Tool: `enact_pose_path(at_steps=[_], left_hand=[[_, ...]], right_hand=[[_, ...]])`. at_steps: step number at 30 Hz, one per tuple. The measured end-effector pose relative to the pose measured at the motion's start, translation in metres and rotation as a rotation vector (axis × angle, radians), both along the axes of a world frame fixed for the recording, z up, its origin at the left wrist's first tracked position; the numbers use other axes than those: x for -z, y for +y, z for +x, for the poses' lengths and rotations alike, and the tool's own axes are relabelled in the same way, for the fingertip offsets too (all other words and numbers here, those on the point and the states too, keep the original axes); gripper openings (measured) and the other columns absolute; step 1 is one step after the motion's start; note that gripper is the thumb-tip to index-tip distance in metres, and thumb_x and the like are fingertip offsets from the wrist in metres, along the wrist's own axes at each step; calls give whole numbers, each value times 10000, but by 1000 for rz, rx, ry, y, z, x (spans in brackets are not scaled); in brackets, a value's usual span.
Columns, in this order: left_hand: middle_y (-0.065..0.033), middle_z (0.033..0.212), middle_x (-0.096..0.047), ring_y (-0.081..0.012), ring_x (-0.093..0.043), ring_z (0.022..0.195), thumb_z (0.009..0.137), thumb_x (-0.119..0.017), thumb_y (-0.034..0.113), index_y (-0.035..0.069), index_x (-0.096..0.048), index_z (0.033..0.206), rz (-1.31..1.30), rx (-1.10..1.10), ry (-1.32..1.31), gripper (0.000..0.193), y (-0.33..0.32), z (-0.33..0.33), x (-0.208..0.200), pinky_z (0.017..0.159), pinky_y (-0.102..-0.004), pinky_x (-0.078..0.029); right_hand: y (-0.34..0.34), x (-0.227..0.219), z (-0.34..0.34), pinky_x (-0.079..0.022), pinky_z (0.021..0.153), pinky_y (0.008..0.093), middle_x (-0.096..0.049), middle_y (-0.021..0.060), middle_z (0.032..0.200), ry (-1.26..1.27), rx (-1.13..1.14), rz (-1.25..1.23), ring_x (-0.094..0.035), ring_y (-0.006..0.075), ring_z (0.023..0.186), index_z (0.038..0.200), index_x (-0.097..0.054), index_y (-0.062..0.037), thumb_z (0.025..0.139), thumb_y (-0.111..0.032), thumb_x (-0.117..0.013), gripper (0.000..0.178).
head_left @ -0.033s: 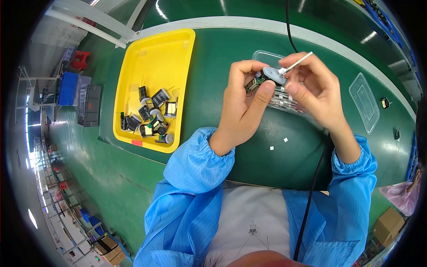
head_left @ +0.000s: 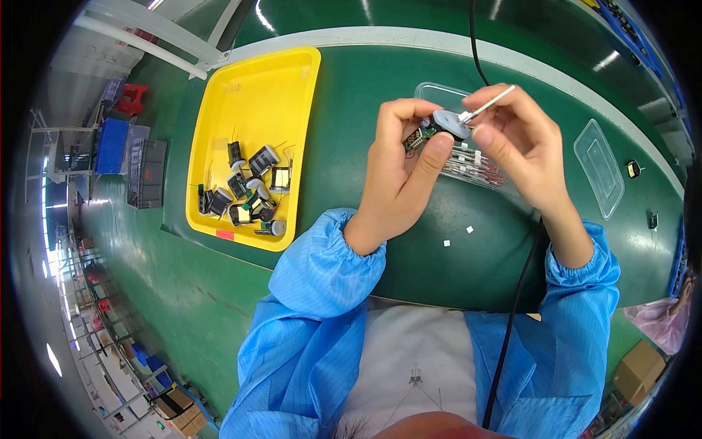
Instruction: The person assembles electronic components by inserting connector pins from a component tray into a plastic housing using a pin insertion tool.
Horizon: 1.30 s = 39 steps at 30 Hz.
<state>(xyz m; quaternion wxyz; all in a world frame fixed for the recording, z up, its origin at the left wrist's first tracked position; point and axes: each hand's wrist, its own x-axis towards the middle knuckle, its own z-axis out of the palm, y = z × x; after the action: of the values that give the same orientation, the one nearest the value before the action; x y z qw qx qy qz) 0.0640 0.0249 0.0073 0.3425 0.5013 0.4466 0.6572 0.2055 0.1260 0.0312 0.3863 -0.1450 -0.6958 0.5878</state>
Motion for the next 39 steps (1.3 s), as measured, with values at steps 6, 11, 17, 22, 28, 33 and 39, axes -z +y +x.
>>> enact_pose_path(at_steps=[6, 11, 17, 22, 28, 33, 39], left_hand=[[-116, 1096, -472, -139, -505, 946, 882, -617, 48, 18, -390, 1128, 78, -24, 79, 336, 3, 6, 10, 795, -262, -472], [-141, 1082, -464, -156, -507, 921, 854, -647, 23, 12, -380, 1096, 208, -127, 174, 361, 5, 14, 15, 793, -262, -468], [-147, 1081, -464, -158, -503, 910, 856, -641, 22, 11, -379, 1105, 271, -251, 355, 361, 5, 17, 17, 780, -260, -466], [-153, 1039, -514, -202, -563, 884, 857, -651, 56, -15, -415, 1091, 151, -135, -10, 340, 3, 16, 11, 779, -284, -474], [-170, 1138, -427, -213, -515, 982, 941, -468, 107, -24, -383, 1172, 90, -13, -50, 279, -2, 11, 2, 837, -324, -440], [-140, 1200, -438, -175, -515, 1017, 949, -488, 127, -16, -298, 1293, 89, -73, 149, 419, -7, -10, -6, 864, -302, -437], [-104, 949, -606, -215, -589, 893, 866, -624, 130, 17, -614, 969, -83, -716, 547, 153, -49, -97, -19, 786, -324, -470]], right_hand=[[-2, -2, 3, -466, 680, 223, -616, 55, 861, -45, 49, 90, -578, 90, 769, 921, -623, 28, 839, -44, -670, 119], [-8, -1, 2, -468, 629, 215, -618, 64, 815, -65, 84, 143, -582, 90, 723, 895, -624, 40, 831, -37, -672, 111], [-12, 5, 2, -471, 630, 211, -613, 60, 807, -64, 122, 115, -583, 90, 727, 906, -619, 45, 840, -36, -662, 113], [-3, 8, -4, -474, 740, 236, -594, 65, 937, 25, -24, 28, -572, 97, 853, 1021, -589, 41, 857, -46, -643, 193], [6, 13, 1, -466, 756, 271, -584, 80, 974, 37, -148, 5, -551, 136, 864, 1076, -585, 48, 831, -65, -673, 284], [19, 4, 5, -434, 676, 246, -600, 76, 915, 47, 12, 323, -535, 129, 763, 1022, -626, 50, 832, -77, -670, 232], [122, 3, 63, -371, 592, 193, -580, 44, 802, 86, 406, -15, -480, 78, 651, 1076, -606, 72, 928, -164, -579, 280]])
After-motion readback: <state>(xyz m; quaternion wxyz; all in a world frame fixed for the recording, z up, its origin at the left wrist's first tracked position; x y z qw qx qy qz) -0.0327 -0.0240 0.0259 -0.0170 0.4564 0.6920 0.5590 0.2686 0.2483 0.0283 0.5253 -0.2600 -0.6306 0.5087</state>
